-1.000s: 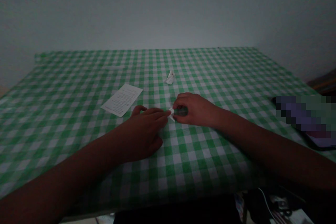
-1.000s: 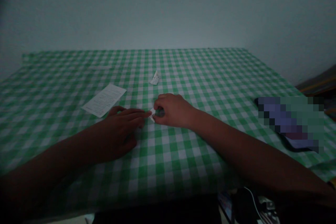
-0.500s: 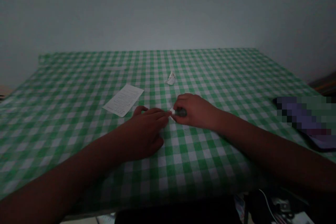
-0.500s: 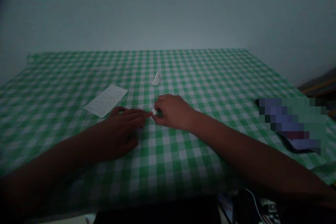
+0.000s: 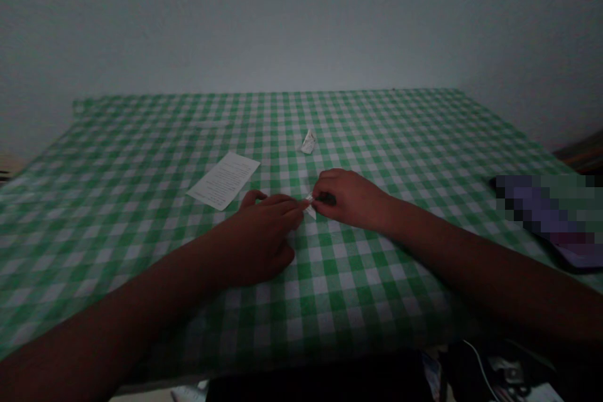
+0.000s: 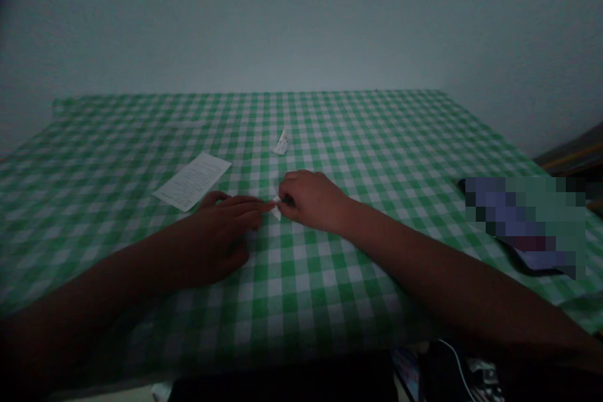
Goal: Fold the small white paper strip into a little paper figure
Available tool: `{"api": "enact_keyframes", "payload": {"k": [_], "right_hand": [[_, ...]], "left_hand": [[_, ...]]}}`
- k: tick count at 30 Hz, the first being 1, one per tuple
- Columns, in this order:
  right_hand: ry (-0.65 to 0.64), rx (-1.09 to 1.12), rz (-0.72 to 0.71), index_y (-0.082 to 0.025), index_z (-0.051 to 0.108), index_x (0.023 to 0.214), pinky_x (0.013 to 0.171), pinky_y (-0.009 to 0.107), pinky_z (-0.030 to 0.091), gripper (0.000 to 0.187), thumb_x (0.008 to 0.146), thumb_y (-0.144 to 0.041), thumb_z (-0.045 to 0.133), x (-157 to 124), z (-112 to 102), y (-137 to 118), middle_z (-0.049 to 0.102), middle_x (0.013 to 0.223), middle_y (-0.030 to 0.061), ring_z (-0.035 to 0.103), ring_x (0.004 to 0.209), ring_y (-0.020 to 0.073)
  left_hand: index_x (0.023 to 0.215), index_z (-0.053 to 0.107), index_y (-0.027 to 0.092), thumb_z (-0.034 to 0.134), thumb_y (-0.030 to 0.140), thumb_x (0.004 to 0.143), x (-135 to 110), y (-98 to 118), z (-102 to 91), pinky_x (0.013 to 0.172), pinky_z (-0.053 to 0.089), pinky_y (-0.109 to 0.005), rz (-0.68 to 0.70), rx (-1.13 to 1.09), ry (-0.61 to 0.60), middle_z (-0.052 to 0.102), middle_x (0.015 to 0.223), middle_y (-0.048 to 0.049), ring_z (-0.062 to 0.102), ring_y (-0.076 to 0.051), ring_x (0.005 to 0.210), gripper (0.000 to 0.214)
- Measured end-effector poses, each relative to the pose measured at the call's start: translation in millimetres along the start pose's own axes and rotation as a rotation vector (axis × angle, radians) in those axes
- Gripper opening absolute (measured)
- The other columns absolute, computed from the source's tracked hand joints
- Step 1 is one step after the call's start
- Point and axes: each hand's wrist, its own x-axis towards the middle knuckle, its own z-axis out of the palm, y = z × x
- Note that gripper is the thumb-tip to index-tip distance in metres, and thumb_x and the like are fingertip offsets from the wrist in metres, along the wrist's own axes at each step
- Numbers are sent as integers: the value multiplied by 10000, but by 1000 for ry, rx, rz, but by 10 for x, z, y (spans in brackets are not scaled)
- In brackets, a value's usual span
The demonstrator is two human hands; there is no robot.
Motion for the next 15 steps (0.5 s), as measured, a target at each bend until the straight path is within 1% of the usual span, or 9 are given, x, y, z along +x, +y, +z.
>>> {"api": "enact_keyframes", "payload": {"k": [3, 6, 11, 15], "right_hand": [[3, 92, -13, -178, 688, 876, 737, 278, 410, 98, 890, -212, 598, 2, -6, 43, 657, 870, 28, 585, 822, 154], [6, 104, 0, -188, 690, 866, 737, 279, 404, 80, 868, -188, 611, 10, 2, 78, 658, 859, 18, 580, 813, 150], [20, 109, 41, -186, 705, 850, 713, 272, 401, 69, 853, -196, 637, 25, 19, 79, 674, 850, 18, 587, 790, 144], [28, 103, 86, -178, 711, 815, 663, 261, 387, 58, 831, -195, 659, 48, 22, 56, 681, 809, 12, 586, 733, 133]], "left_hand": [[1038, 595, 201, 494, 138, 771, 8, -40, 20, 1010, 362, -562, -1, -8, 6, 592, 1381, -90, 531, -314, 1276, 293], [1074, 589, 201, 494, 136, 781, 29, -85, 47, 1029, 353, -573, 22, -7, 23, 613, 1347, -91, 561, -306, 1242, 315], [1037, 607, 161, 509, 117, 783, 65, -106, 50, 1092, 384, -475, 85, -10, 47, 627, 1307, -117, 574, -261, 1228, 276], [982, 633, 146, 516, 108, 783, 72, -82, 32, 1104, 419, -442, 99, 3, 47, 624, 1303, -144, 559, -265, 1257, 234]]}}
